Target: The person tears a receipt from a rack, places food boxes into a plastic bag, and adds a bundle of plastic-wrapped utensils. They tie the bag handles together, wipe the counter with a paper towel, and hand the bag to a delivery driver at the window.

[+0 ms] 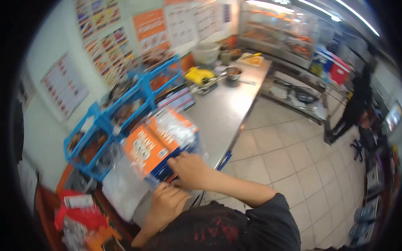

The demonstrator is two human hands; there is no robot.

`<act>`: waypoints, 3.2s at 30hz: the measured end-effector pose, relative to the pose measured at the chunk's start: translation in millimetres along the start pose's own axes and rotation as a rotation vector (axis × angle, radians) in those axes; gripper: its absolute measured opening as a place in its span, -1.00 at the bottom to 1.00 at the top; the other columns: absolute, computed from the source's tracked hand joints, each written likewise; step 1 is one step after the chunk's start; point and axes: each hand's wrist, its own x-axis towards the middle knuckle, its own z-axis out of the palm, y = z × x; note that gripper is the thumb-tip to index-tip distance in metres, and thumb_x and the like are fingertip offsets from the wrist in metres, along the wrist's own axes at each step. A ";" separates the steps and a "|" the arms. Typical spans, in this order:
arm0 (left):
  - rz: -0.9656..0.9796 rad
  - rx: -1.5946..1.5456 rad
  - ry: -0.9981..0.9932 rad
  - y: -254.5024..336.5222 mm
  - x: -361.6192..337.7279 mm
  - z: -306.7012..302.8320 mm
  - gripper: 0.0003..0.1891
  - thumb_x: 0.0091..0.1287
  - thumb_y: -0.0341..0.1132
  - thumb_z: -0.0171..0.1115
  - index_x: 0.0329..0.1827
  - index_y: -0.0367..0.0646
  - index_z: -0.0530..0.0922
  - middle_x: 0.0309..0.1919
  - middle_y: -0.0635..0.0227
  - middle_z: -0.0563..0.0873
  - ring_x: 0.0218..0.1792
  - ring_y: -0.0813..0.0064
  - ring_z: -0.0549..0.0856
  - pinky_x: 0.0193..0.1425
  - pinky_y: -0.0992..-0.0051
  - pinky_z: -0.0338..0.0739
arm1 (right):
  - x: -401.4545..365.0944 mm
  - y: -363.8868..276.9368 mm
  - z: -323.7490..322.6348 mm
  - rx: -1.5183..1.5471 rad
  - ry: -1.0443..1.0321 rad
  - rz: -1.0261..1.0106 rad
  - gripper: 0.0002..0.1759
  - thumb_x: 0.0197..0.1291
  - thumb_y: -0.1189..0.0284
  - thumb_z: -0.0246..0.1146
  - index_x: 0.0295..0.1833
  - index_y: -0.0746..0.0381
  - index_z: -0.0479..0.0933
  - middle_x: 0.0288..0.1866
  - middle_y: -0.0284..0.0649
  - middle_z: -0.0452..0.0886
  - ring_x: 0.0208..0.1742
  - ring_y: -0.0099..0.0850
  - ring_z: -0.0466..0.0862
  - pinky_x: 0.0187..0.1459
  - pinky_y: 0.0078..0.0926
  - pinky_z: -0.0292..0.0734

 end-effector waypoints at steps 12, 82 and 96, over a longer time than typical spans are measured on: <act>-0.359 -0.171 -0.188 -125.8 2.0 -107.9 -0.52 -0.13 -0.36 0.17 -0.02 -0.18 0.53 0.23 0.10 0.42 0.36 -0.09 0.16 0.44 0.05 -0.18 | 83.3 73.5 -9.3 0.108 0.379 0.131 -0.62 -0.06 0.28 0.34 -0.23 0.34 0.48 -0.05 0.01 0.50 0.08 -0.15 0.46 0.01 -0.22 0.41; -0.567 -0.612 -0.027 -110.0 33.5 -51.6 -0.81 0.03 -0.34 0.14 -0.32 -0.24 0.56 0.03 0.09 0.60 0.00 0.17 0.63 0.03 0.38 0.48 | 354.3 209.4 246.0 -0.302 0.101 0.149 -0.84 -0.06 0.38 0.17 -0.41 0.16 0.65 -0.30 -0.19 0.66 -0.03 -0.25 0.51 0.08 -0.24 0.16; -0.434 0.163 -0.058 -70.7 58.8 -90.5 -0.71 -0.11 -0.46 0.15 -0.30 -0.01 0.69 -0.47 0.18 0.65 -0.44 0.26 0.60 -0.27 0.35 0.39 | 159.6 132.1 -47.9 0.989 0.073 -0.034 -0.90 0.22 0.44 0.11 -0.32 0.23 0.42 -0.33 -0.44 0.47 -0.27 -0.58 0.37 -0.19 -0.60 0.25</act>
